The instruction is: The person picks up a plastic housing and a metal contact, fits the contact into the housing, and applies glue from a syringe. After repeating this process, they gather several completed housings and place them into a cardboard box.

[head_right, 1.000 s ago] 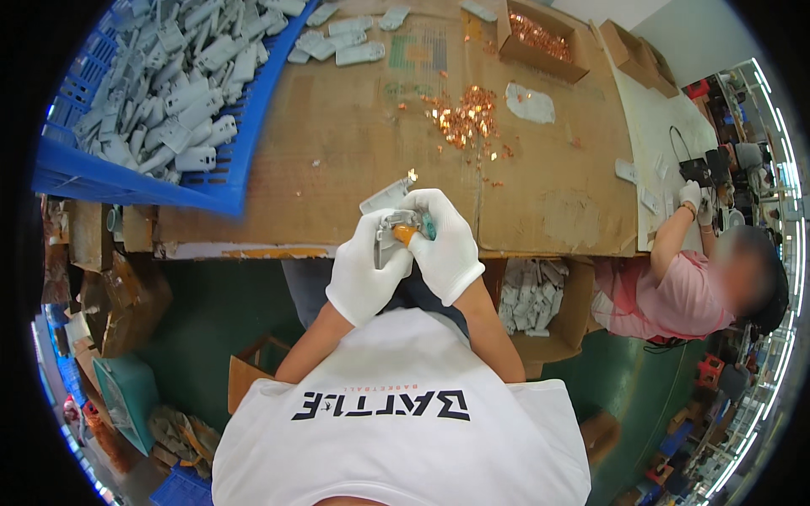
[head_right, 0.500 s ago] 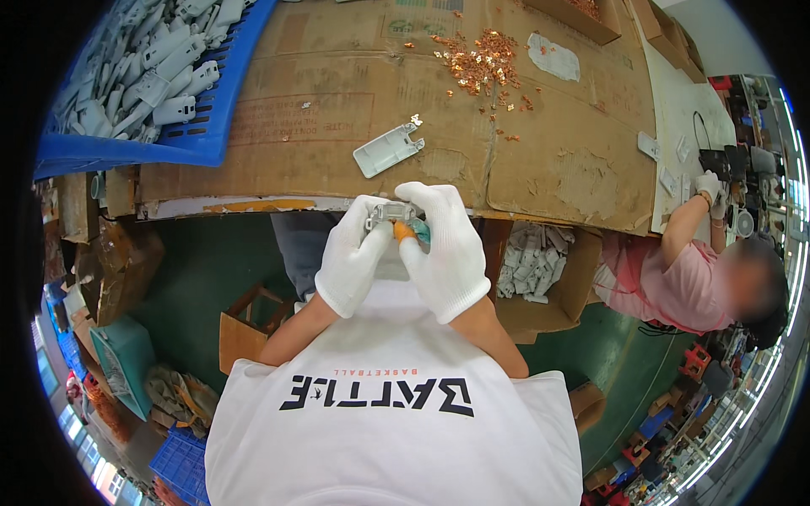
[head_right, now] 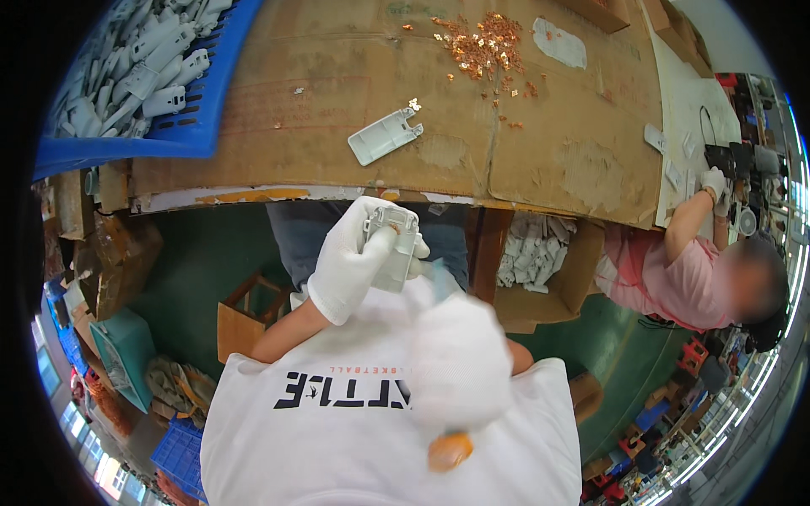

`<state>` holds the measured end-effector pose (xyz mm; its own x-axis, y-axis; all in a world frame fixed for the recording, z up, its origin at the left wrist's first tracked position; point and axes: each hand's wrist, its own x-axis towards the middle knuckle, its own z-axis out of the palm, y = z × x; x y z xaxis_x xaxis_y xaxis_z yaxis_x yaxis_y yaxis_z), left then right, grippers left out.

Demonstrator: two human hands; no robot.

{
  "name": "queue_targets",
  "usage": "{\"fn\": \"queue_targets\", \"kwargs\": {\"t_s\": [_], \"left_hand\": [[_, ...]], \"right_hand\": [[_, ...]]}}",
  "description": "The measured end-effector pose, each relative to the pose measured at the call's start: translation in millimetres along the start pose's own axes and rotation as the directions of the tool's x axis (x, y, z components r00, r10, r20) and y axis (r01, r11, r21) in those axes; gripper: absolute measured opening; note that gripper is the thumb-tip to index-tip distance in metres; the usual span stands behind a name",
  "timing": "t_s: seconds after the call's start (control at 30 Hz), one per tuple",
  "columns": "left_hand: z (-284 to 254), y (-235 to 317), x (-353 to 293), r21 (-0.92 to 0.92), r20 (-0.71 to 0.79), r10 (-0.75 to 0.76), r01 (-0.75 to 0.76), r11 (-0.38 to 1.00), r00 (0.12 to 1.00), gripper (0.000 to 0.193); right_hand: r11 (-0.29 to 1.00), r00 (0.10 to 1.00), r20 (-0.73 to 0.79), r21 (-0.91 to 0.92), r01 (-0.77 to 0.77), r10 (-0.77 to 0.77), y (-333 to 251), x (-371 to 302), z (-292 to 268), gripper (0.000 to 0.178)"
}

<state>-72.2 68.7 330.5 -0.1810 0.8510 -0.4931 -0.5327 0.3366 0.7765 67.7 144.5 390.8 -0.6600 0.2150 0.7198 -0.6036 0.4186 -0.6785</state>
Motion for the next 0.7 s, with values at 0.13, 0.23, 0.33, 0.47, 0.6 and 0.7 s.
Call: {"fn": "queue_targets", "kwargs": {"t_s": [0.13, 0.23, 0.33, 0.47, 0.6, 0.7], "left_hand": [[2, 5, -11, 0.199, 0.019, 0.028, -0.031, 0.979, 0.999, 0.020], [2, 6, -22, 0.395, 0.015, 0.165, -0.158, 0.905, 0.986, 0.020], [3, 10, -29, 0.336, 0.024, 0.166, -0.164, 0.927, 0.986, 0.021], [6, 19, -32, 0.215, 0.067, -0.005, -0.009, 0.977, 0.998, 0.024], [7, 12, -31, 0.237, 0.088, 0.120, -0.138, 0.962, 0.989, 0.027], [7, 11, -32, 0.292, 0.086, 0.137, -0.156, 0.944, 0.987, 0.027]], "right_hand": [[0.997, 0.977, 0.213, 0.074, -0.037, 0.020, -2, 1, 11, 0.019], [0.998, 0.963, 0.266, 0.034, -0.052, 0.041, 9, 3, 12, 0.020], [0.999, 0.943, 0.331, -0.003, -0.032, 0.032, 6, -1, 10, 0.020], [0.998, 0.953, 0.298, 0.010, -0.056, 0.051, 4, -5, 13, 0.021], [0.996, 0.981, 0.171, 0.005, 0.093, -0.093, 9, -16, 18, 0.021], [0.996, 0.974, 0.207, 0.027, 0.090, -0.093, 8, -16, 16, 0.024]]}}
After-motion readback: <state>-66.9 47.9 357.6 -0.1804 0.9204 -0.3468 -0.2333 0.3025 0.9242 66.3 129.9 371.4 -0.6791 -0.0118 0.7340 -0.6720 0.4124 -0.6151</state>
